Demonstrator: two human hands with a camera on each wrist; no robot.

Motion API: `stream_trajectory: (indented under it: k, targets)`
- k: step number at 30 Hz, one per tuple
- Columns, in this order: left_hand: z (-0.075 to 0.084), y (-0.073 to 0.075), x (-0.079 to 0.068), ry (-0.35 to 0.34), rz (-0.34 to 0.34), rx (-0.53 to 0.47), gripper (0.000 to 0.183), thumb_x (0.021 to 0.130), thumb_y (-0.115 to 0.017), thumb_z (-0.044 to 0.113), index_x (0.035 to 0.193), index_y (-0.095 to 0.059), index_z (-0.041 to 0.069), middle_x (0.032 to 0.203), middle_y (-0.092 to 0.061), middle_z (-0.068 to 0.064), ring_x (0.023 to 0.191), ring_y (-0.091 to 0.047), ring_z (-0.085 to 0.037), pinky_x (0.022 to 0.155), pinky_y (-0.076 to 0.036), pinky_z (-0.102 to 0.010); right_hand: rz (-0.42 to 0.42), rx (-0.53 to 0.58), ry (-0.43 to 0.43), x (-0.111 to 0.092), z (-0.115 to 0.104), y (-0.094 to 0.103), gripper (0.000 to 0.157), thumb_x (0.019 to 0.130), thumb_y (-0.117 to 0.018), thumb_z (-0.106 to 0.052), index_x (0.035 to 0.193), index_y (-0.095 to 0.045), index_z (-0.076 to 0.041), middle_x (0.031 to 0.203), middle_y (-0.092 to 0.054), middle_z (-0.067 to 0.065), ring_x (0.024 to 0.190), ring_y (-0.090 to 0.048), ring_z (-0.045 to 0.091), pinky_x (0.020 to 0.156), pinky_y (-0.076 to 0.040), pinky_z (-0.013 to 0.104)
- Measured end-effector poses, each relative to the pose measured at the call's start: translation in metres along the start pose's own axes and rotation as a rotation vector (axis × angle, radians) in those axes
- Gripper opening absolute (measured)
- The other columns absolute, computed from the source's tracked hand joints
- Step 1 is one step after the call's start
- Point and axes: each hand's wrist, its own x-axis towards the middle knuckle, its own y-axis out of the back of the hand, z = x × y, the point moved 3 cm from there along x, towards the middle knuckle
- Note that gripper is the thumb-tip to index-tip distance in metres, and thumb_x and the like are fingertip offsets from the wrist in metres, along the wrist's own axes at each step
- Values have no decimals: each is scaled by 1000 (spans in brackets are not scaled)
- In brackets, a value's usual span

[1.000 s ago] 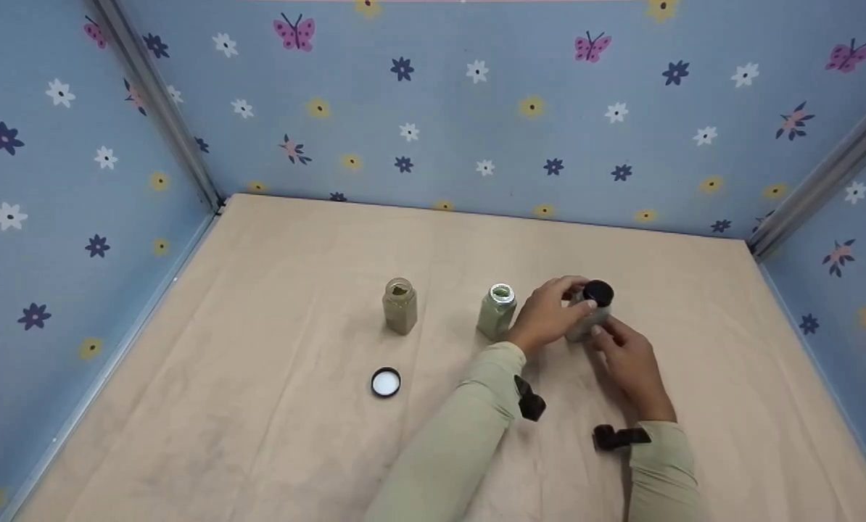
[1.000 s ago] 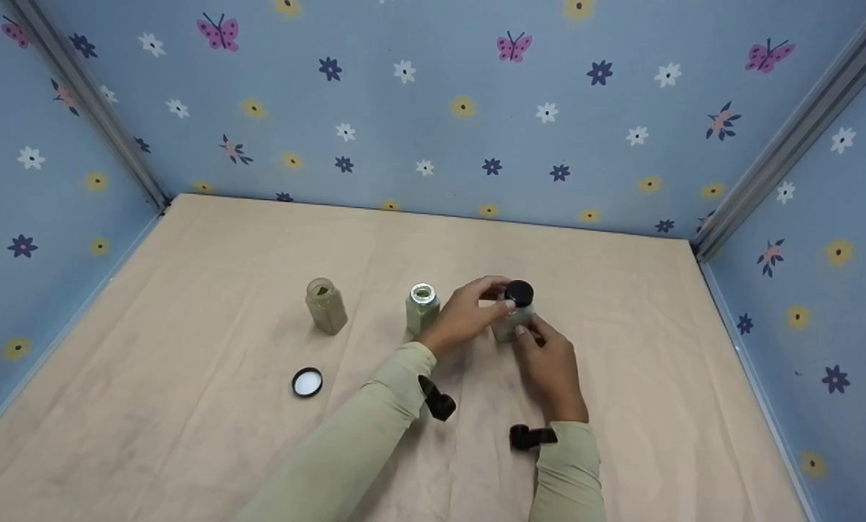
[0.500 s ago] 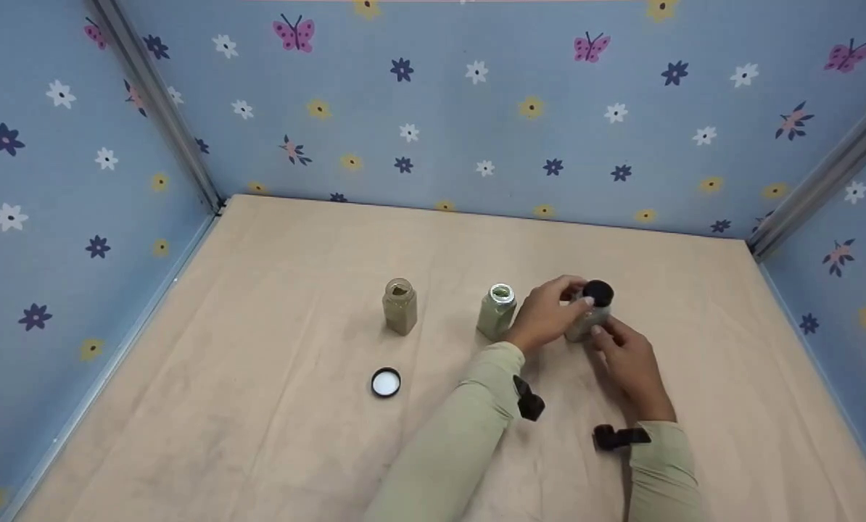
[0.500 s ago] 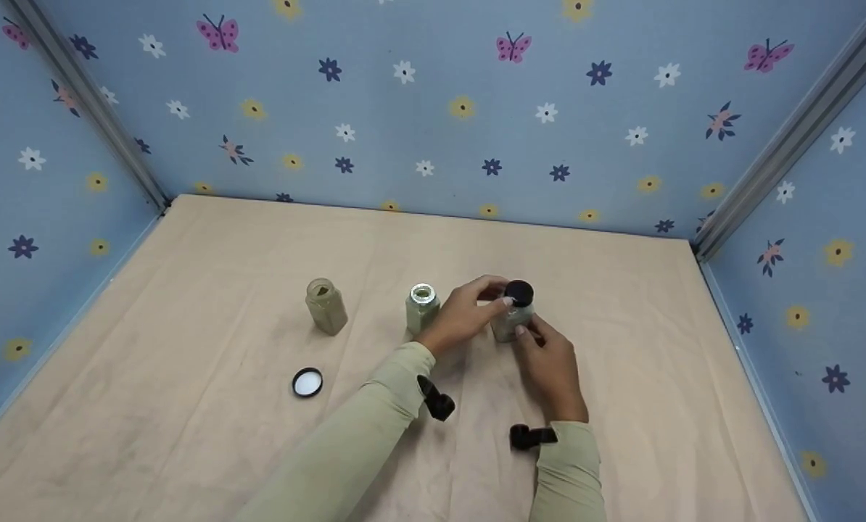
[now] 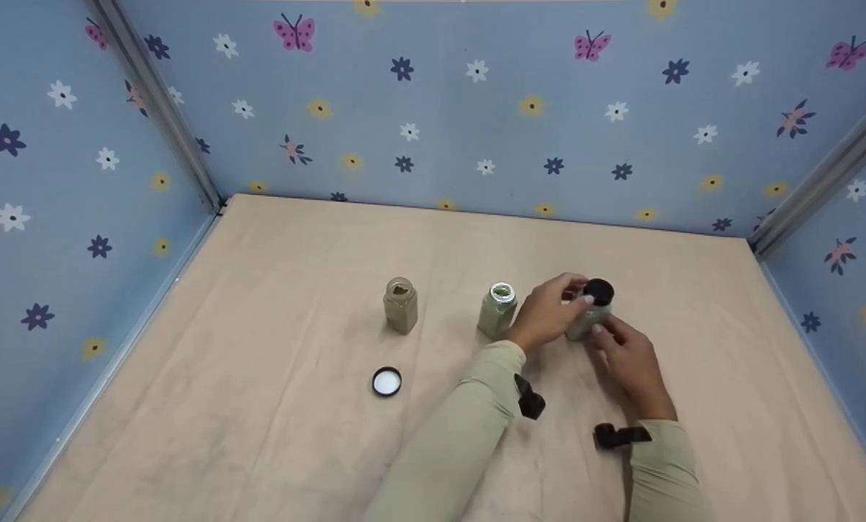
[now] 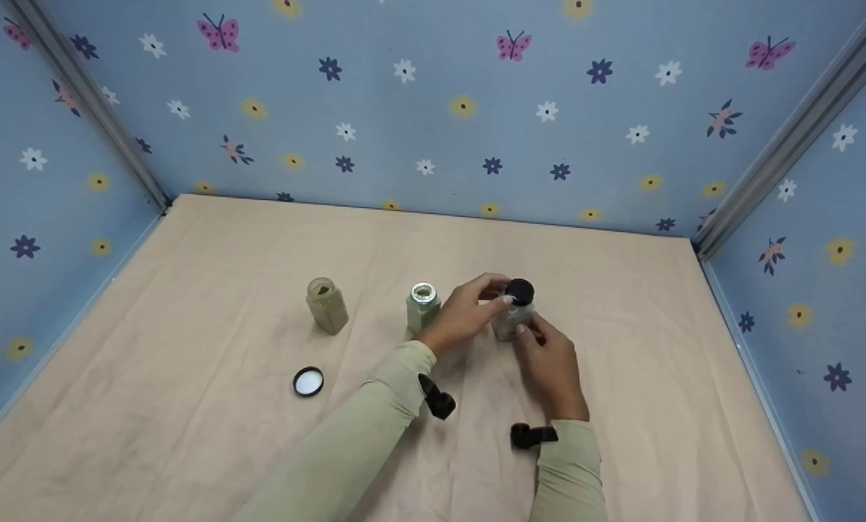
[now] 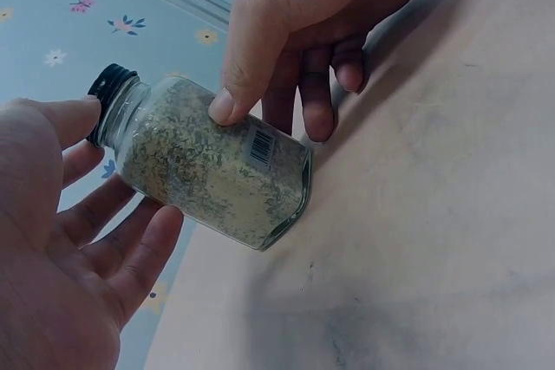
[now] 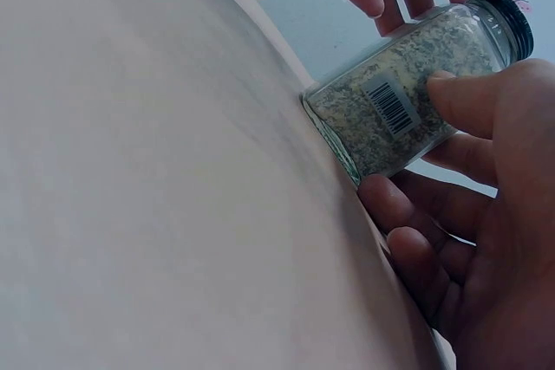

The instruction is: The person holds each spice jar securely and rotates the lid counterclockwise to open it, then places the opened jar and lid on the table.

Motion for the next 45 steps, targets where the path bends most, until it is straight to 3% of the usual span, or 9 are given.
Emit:
stream_trajectory:
  k: [7, 15, 22, 30, 38, 45]
  targets:
    - [2, -1, 3, -9, -42, 82, 49, 103, -56, 37, 150, -49, 24, 130, -59, 7, 120, -55, -7, 96, -47, -25, -8, -17, -3, 1, -1, 1, 63, 104, -46, -50, 152, -44, -9, 145, -52, 17, 111, -64, 33, 97, -48, 53]
    - [4, -1, 7, -13, -67, 165, 51, 102, -56, 40, 151, -48, 28, 122, -57, 2, 108, -56, -9, 89, -47, -25, -15, -4, -24, 5, -2, 1, 62, 105, -47, -47, 154, -41, -10, 147, -50, 17, 113, -63, 33, 97, -49, 51]
    - [3, 0, 4, -3, -29, 141, 46, 100, -60, 39, 144, -56, 29, 120, -58, 5, 107, -56, -10, 87, -47, -25, -19, -14, -14, 4, -3, 0, 62, 104, -46, -48, 153, -43, -9, 146, -51, 18, 113, -63, 34, 99, -47, 53]
    - [1, -8, 0, -12, -42, 110, 44, 98, -62, 40, 140, -59, 29, 124, -60, 5, 115, -59, -15, 91, -47, -25, -35, -20, -43, -6, 4, 3, 67, 104, -45, -53, 155, -39, -9, 149, -47, 18, 118, -60, 35, 105, -41, 55]
    - [2, -2, 2, -32, -44, 95, 41, 102, -59, 36, 141, -58, 24, 123, -60, 6, 117, -59, -12, 93, -47, -23, -12, -2, 12, -4, 0, 1, 65, 104, -46, -50, 152, -44, -6, 144, -53, 20, 110, -65, 34, 99, -47, 53]
    - [2, 1, 2, -37, -34, 40, 38, 103, -59, 32, 140, -59, 22, 125, -61, 7, 117, -59, -12, 93, -48, -22, -16, -10, -7, -1, -3, 1, 65, 104, -46, -50, 152, -43, -6, 144, -52, 21, 112, -64, 35, 96, -49, 53]
